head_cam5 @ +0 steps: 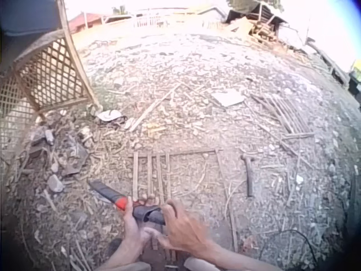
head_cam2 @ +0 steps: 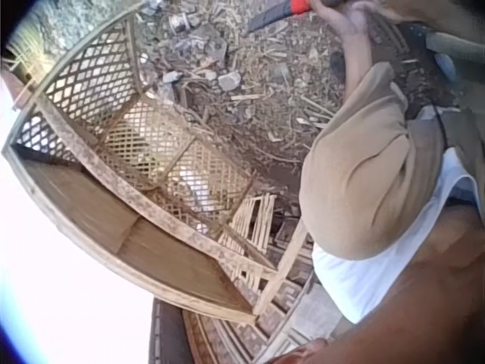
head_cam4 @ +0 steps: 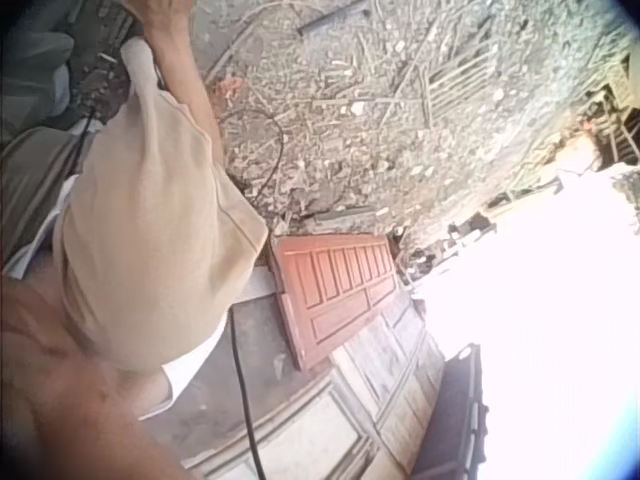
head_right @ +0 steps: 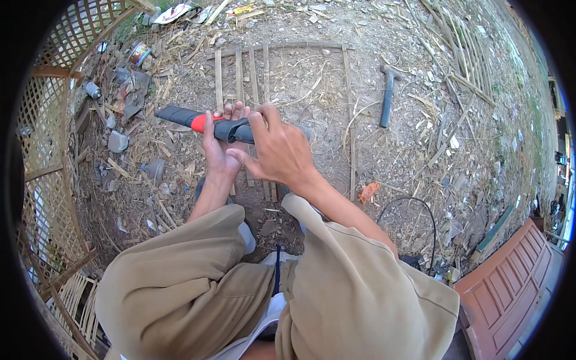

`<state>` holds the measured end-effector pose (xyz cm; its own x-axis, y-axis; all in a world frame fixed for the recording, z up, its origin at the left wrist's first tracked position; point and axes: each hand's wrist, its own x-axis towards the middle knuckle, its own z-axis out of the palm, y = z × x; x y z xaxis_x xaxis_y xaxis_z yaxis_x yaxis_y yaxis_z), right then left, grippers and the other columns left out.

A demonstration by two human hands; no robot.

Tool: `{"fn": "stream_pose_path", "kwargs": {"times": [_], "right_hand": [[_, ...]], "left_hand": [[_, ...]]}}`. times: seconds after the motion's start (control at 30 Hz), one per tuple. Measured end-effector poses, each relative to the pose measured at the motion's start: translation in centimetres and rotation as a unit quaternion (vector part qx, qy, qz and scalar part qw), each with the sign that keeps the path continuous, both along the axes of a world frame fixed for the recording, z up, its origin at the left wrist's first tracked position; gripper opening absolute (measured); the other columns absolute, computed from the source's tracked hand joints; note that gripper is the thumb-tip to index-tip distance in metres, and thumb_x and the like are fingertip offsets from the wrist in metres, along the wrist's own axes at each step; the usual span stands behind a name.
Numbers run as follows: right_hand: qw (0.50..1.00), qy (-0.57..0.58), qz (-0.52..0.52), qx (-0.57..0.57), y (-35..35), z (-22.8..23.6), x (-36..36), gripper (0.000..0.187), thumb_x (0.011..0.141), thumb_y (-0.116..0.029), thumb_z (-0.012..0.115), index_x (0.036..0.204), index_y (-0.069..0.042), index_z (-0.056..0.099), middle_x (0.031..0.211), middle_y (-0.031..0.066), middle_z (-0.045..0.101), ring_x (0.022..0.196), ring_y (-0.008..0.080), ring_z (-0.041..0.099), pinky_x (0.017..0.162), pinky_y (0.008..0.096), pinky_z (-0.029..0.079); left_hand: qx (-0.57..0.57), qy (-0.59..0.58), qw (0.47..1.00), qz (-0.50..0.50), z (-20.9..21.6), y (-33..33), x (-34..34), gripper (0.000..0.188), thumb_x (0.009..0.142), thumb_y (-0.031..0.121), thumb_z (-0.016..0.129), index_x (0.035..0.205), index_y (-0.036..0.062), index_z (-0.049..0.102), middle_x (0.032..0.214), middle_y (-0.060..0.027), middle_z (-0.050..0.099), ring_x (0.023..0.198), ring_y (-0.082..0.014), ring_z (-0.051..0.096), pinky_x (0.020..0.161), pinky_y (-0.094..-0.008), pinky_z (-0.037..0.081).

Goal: The person constructs a bamboo lattice by positioning thin bamboo strips and hammering small nails into the intersections by hand.

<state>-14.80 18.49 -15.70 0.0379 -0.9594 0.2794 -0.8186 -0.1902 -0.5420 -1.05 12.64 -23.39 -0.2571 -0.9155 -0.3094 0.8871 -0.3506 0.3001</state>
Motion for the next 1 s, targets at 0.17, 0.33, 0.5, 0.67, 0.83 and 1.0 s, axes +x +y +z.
{"fn": "stream_pose_path", "kwargs": {"times": [0.17,0.33,0.5,0.67,0.83,1.0], "right_hand": [[0.989,-0.002,0.045,0.138,0.7,0.4,0.6,0.051,0.084,-0.042,0.071,0.109,-0.002,0.052,0.11,0.0206,0.054,0.074,0.0394,0.068,0.06,0.046,0.055],[0.978,-0.142,0.011,0.15,1.0,-3.6,-2.2,0.04,0.089,-0.03,0.067,0.11,0.0,0.051,0.11,0.0226,0.053,0.094,0.0448,0.061,0.079,0.0501,0.052],[0.968,0.055,-0.229,0.085,1.5,-8.0,-15.2,0.033,0.087,-0.011,0.067,0.112,0.002,0.05,0.11,0.0257,0.051,0.107,0.0442,0.053,0.093,0.0478,0.044],[0.919,0.129,-0.345,0.138,1.6,-11.1,-24.0,0.041,0.084,-0.012,0.068,0.114,0.005,0.046,0.113,0.029,0.049,0.1,0.0481,0.055,0.088,0.0514,0.046],[0.911,0.058,-0.363,0.185,0.7,-14.0,-27.2,0.04,0.086,-0.016,0.066,0.112,0.006,0.043,0.095,0.0341,0.062,0.094,0.0524,0.061,0.085,0.0558,0.047],[0.88,-0.053,-0.414,0.227,0.9,-15.6,-28.8,0.031,0.088,-0.017,0.062,0.104,0.003,0.045,0.087,0.027,0.06,0.081,0.0438,0.059,0.073,0.0505,0.046]], "left_hand": [[0.069,-0.02,0.997,-0.027,-1.0,2.8,2.1,0.023,0.099,0.036,0.057,0.1,0.0132,0.051,0.096,-0.0056,0.06,0.105,-0.0241,0.06,0.104,-0.047,0.046],[0.09,-0.059,0.994,0.011,-2.8,3.6,7.2,0.022,0.096,0.028,0.06,0.096,0.0073,0.052,0.075,-0.0027,0.047,0.073,-0.0161,0.05,0.077,-0.0328,0.047],[-0.015,-0.2,0.979,0.045,-1.1,4.0,18.2,0.021,0.093,0.018,0.057,0.103,0.0018,0.05,0.071,-0.0019,0.04,0.06,-0.0147,0.042,0.059,-0.0304,0.039],[-0.028,-0.377,0.924,0.061,1.7,4.2,27.8,0.023,0.091,0.018,0.06,0.106,0.0021,0.05,0.073,-0.0029,0.045,0.061,-0.0129,0.045,0.058,-0.0291,0.04],[-0.028,-0.837,0.545,0.017,0.7,8.9,32.8,0.039,0.083,0.022,0.069,0.113,0.0044,0.052,0.075,-0.0042,0.056,0.063,-0.0176,0.056,0.061,-0.0334,0.048],[0.071,-0.888,0.413,-0.188,-1.6,16.6,32.4,0.049,0.076,0.023,0.075,0.114,0.0022,0.054,0.09,-0.0103,0.063,0.081,-0.026,0.062,0.075,-0.0401,0.049]]}}
